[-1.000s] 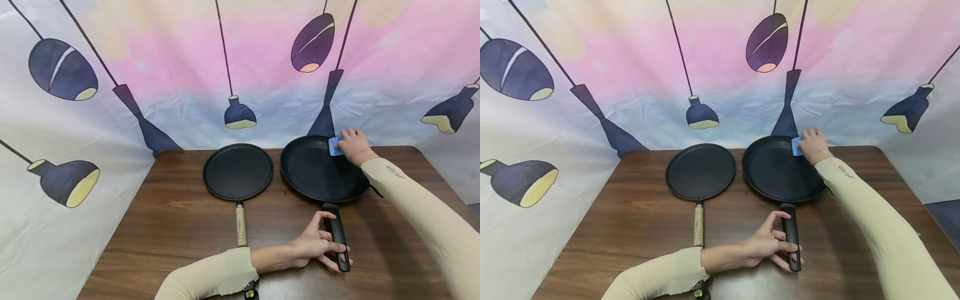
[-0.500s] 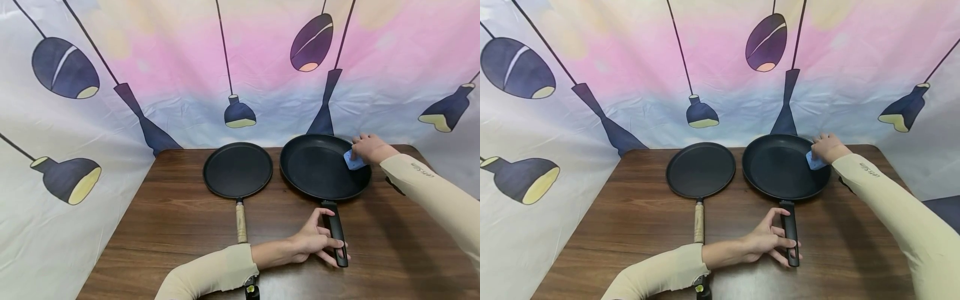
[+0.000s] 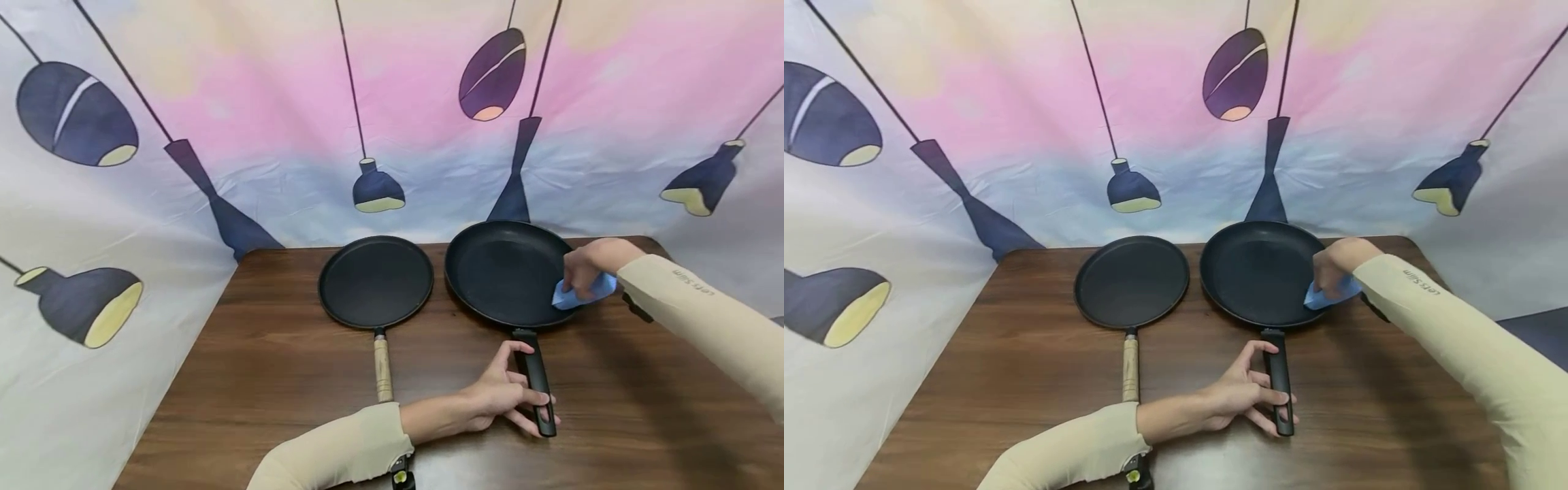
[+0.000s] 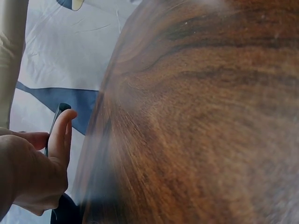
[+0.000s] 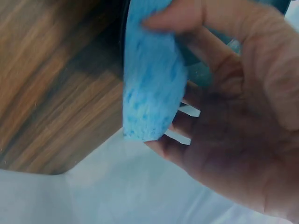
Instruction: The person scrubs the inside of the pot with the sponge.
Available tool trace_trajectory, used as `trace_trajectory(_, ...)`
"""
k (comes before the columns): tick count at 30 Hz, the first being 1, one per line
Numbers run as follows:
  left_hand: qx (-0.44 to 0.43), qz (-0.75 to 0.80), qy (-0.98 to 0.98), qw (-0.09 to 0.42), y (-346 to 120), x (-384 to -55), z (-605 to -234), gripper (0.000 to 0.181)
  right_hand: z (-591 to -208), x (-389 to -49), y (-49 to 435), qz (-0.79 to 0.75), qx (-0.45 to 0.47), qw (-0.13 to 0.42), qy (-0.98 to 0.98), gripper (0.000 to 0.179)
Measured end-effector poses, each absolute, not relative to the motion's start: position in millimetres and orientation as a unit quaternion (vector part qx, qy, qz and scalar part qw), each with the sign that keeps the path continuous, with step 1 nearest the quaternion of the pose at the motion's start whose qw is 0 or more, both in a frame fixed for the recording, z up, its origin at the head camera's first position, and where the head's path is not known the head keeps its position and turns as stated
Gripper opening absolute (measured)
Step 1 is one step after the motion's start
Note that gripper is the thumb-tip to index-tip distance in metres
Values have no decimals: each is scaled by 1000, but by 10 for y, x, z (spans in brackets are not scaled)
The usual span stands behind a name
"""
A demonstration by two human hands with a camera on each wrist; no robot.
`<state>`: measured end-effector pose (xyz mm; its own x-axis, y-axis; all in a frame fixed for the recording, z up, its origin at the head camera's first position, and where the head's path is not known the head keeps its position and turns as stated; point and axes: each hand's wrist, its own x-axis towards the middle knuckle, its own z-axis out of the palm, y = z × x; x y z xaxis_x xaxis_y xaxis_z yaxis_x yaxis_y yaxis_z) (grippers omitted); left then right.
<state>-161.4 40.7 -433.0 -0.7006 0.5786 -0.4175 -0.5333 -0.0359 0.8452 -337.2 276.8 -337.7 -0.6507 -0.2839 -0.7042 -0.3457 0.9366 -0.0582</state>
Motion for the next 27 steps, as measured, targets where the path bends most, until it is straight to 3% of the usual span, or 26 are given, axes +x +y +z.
trace_trajectory(9,26,714,580,391,372,-1637,-4335,62,-3398,-3235,2528,-27,-167,443,880,54)
trace_trajectory(16,43,702,582,408,382,-1694,-4310,60,-3413,-3256,2402,-98,-260,467,839,59)
trace_trajectory(20,38,695,579,425,369,-1706,-4302,58,-3619,-3318,2247,-187,-333,419,824,74)
trace_trajectory(24,35,690,575,438,368,-1709,-4302,57,-3857,-3396,2052,-225,-362,306,851,84)
trace_trajectory(27,38,690,570,444,368,-1717,-4306,57,-3952,-3481,1906,-210,-357,212,885,82)
